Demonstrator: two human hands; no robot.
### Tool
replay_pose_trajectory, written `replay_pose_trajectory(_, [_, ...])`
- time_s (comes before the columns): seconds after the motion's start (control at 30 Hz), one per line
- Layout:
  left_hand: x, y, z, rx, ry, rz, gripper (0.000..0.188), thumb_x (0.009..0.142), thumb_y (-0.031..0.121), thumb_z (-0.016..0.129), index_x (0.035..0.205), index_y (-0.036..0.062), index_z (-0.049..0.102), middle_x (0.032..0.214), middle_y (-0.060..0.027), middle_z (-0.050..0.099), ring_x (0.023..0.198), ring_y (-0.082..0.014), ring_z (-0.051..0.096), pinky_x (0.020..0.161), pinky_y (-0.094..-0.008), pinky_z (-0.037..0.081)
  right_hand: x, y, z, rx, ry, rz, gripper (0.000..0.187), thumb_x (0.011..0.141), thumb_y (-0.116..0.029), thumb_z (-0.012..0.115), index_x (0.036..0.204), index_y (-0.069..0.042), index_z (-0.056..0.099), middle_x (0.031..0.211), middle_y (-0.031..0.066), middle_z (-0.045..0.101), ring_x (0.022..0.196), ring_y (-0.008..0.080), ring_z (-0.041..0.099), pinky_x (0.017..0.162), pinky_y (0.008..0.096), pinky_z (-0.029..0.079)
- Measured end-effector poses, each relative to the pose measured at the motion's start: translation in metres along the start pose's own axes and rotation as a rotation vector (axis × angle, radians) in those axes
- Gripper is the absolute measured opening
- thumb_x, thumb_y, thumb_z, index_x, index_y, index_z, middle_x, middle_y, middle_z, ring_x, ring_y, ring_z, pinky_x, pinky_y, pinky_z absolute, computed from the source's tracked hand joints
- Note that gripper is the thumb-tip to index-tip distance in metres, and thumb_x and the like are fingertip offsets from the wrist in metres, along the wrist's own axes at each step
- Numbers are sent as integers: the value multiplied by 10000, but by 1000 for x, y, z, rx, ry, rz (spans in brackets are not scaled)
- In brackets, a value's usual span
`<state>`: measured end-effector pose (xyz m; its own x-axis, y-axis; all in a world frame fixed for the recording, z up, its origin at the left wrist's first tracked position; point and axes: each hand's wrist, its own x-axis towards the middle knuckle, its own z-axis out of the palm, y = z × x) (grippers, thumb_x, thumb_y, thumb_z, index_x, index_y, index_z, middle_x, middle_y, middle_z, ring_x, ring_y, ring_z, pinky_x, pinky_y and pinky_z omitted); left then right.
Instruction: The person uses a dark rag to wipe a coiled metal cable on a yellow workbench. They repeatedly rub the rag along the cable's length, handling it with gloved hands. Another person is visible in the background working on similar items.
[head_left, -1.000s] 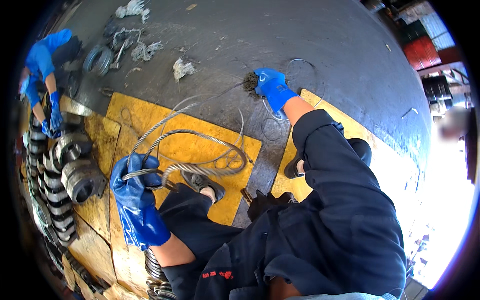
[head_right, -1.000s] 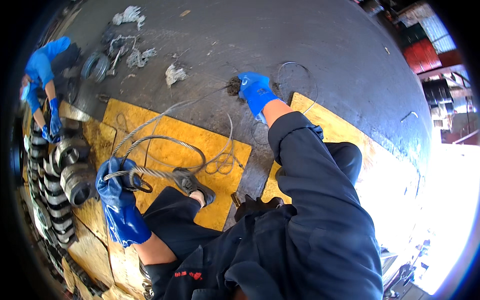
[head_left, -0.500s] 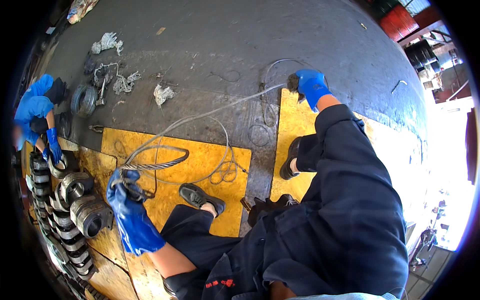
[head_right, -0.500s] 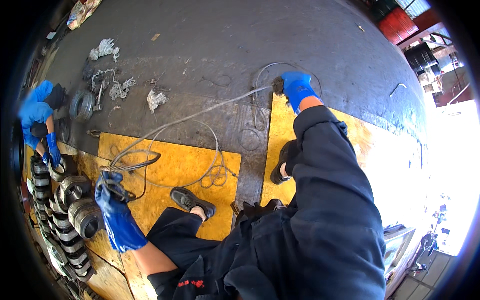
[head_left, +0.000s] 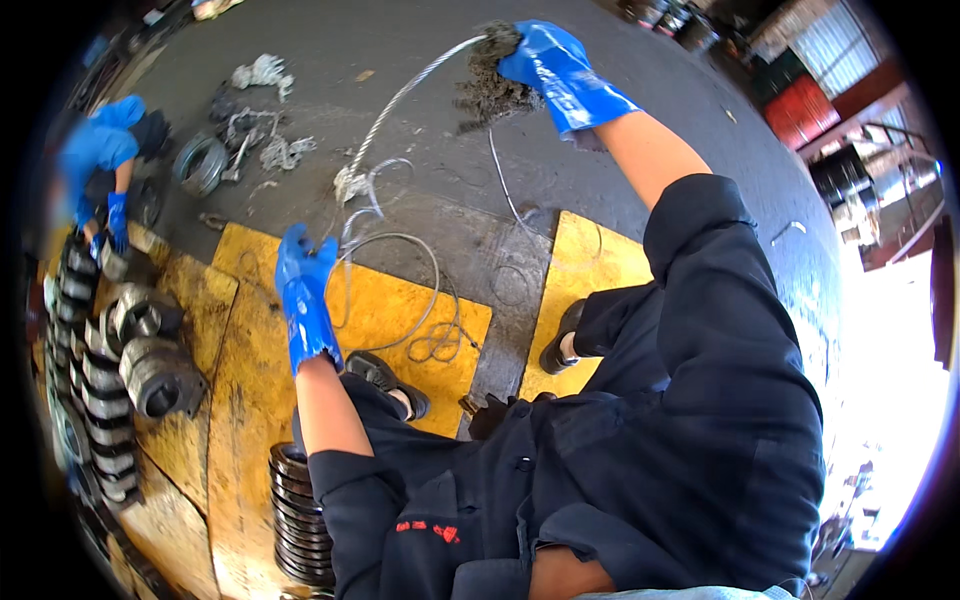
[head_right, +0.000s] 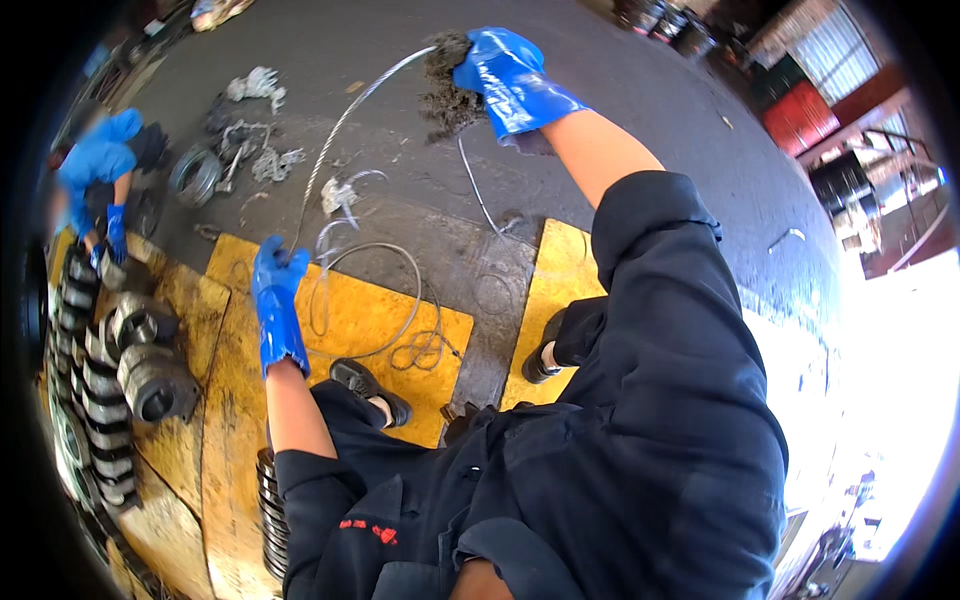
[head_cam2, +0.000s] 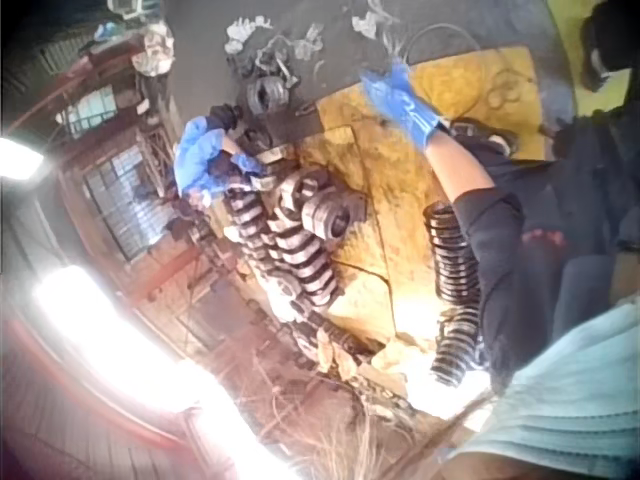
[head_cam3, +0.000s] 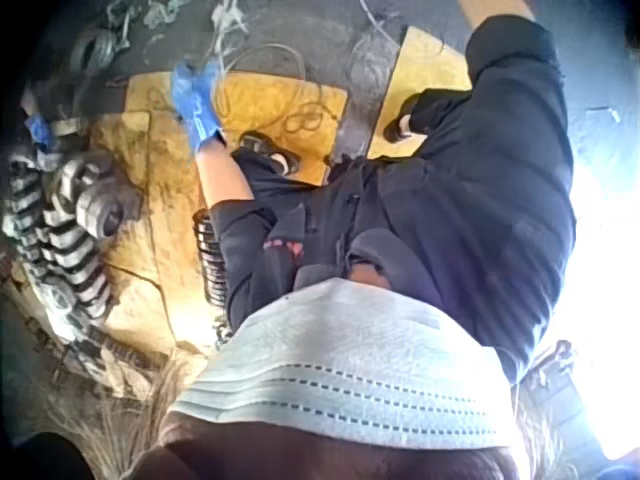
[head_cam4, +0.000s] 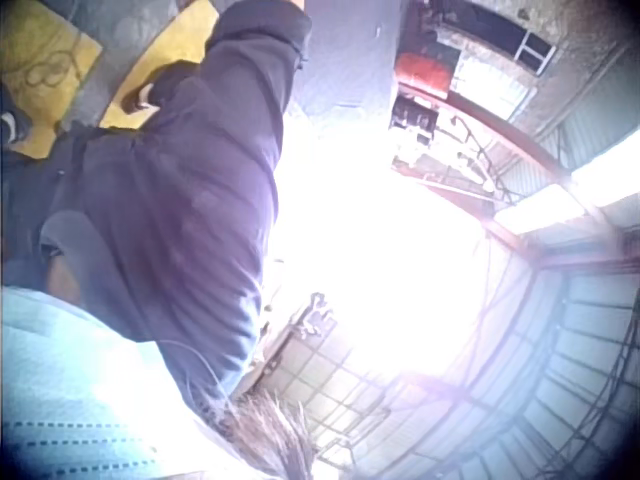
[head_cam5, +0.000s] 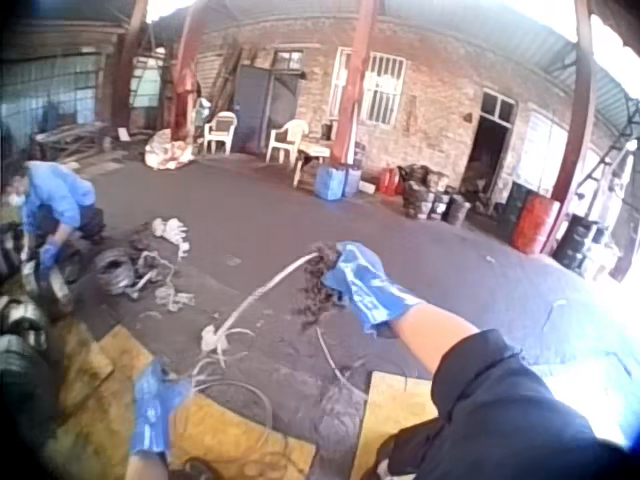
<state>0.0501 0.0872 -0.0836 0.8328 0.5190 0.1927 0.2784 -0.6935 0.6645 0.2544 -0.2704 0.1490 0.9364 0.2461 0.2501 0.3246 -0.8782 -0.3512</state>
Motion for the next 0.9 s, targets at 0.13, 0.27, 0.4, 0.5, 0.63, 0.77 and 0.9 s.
replay_pose_trajectory(0.13, [-11,0,-10,-80,13,-63,517,753,274,749,1204,55,625,1074,-171,688,959,-314,678,842,-400,534,-2,-69,12,-541,-40,-159,326,691,-249,724,1001,-147,730,977,125,730,943,332,698,722,476,549])
replay_pose_trajectory(0.27, [33,-54,-11,-609,36,4,501,788,181,730,1247,39,589,1050,-132,691,885,-226,664,805,-344,531,-2,-127,53,-605,-143,-389,273,673,-198,751,938,-136,749,908,104,737,881,339,711,601,500,517])
replay_pose_trajectory(0.4, [1,25,22,-1088,46,94,573,803,121,745,1329,31,536,1131,-110,660,883,-133,604,803,-290,512,-27,-129,92,-697,-182,-375,231,696,-152,744,921,-109,766,871,128,734,845,349,715,587,479,495])
replay_pose_trajectory(0.5, [-12,62,14,-826,59,128,543,862,128,730,1346,5,516,1115,-159,665,962,-191,644,821,-326,529,-31,-137,115,-653,-163,-429,209,702,-156,736,906,-127,771,856,131,733,835,347,717,583,466,482])
replay_pose_trajectory(0.63, [-10,57,12,-574,88,311,512,882,319,730,1269,15,590,1098,-130,690,942,-159,661,802,-333,538,-47,-175,117,-687,-257,-634,197,716,-168,719,900,-120,769,859,129,731,826,350,712,573,452,472])
replay_pose_trajectory(0.77, [-20,77,-11,-1005,-437,-100,404,951,414,639,1097,38,659,870,-76,694,669,-136,628,620,-282,499,-46,-172,133,-711,-225,-658,156,699,-162,715,842,-118,758,827,142,710,814,350,695,596,492,468])
replay_pose_trajectory(0.9, [-21,83,-28,-1041,-417,-167,383,966,420,622,989,40,671,814,-58,670,544,-90,527,499,-256,414,-46,-161,120,-544,-358,-589,315,706,-180,723,1019,-146,716,977,127,706,962,348,665,798,458,548])
